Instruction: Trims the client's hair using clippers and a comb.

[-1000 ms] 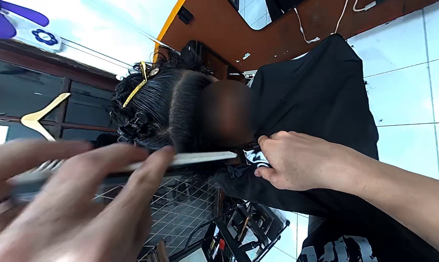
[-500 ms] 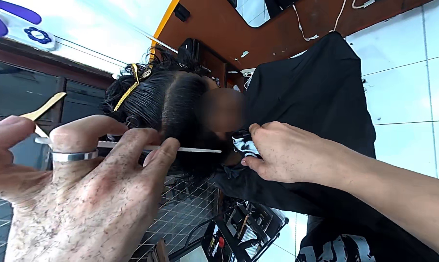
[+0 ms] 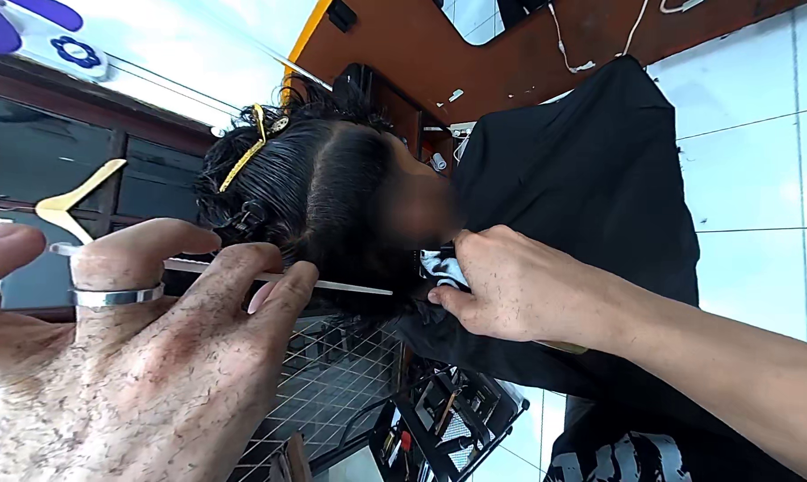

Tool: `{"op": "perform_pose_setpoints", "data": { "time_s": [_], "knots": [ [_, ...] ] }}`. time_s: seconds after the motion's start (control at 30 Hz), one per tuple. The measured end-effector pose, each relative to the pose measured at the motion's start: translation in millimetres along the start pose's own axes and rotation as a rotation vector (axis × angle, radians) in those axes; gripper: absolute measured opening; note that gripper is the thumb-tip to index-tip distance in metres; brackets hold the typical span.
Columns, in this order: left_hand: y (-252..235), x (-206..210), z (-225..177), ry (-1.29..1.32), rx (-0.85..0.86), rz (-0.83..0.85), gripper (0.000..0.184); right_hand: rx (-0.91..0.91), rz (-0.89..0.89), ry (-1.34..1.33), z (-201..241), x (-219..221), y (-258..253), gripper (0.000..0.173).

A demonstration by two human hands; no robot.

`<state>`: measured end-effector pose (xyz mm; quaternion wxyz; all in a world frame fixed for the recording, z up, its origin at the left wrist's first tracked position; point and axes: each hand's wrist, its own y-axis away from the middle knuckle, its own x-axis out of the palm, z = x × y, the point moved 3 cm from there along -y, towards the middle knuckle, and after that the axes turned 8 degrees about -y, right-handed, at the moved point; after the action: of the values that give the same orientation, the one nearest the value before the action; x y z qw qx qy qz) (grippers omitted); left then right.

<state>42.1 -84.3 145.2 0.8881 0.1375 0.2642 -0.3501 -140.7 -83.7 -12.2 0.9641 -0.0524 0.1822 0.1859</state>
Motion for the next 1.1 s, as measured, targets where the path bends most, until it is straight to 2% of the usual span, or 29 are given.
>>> {"op": "perform_pose_setpoints", "data": {
  "time_s": [0.17, 0.3, 0.43, 0.53, 0.6, 0.73, 0.83, 0.9, 1.03, 1.1],
  "knots": [
    [1.5, 2.2, 1.7, 0.026, -0.023, 0.013, 0.039, -0.101, -0.037, -0.018, 2.4, -0.7, 0.2, 0.033],
    [2.3, 1.3, 3.5, 0.014, -0.02, 0.02, 0.038, -0.014, 0.025, 0.004, 1.2, -6.5, 0.2, 0.029],
    [1.7, 2.8, 5.7, 0.029, 0.004, 0.023, 0.039, -0.114, 0.013, -0.017, 3.7, -2.6, -1.1, 0.034],
    [2.2, 2.6, 6.5, 0.027, 0.002, 0.017, 0.039, -0.06, 0.037, 0.03, 3.0, -6.2, 1.1, 0.028],
    [3.3, 2.2, 5.5, 0.009, -0.002, 0.012, 0.04, -0.035, 0.031, 0.024, 3.0, -8.4, 0.3, 0.03],
    [3.1, -0.1, 4.1, 0.012, -0.023, 0.042, 0.038, -0.143, -0.019, -0.014, 7.6, -3.3, -0.9, 0.033],
    [6.1, 0.0, 6.6, 0.004, -0.013, 0.041, 0.039, -0.072, 0.028, 0.036, 6.0, -6.2, 1.0, 0.026],
    [6.1, -0.9, 5.2, -0.009, -0.018, 0.041, 0.039, -0.032, 0.028, 0.015, 5.1, -8.5, 0.6, 0.03],
    [5.7, -2.2, 3.8, 0.003, -0.022, 0.056, 0.038, -0.126, -0.034, 0.002, 8.4, -3.4, 0.1, 0.031],
    [6.4, -1.8, 4.6, -0.004, -0.024, 0.059, 0.039, -0.087, -0.014, 0.026, 6.7, -5.4, 1.7, 0.026]
  ]
}}
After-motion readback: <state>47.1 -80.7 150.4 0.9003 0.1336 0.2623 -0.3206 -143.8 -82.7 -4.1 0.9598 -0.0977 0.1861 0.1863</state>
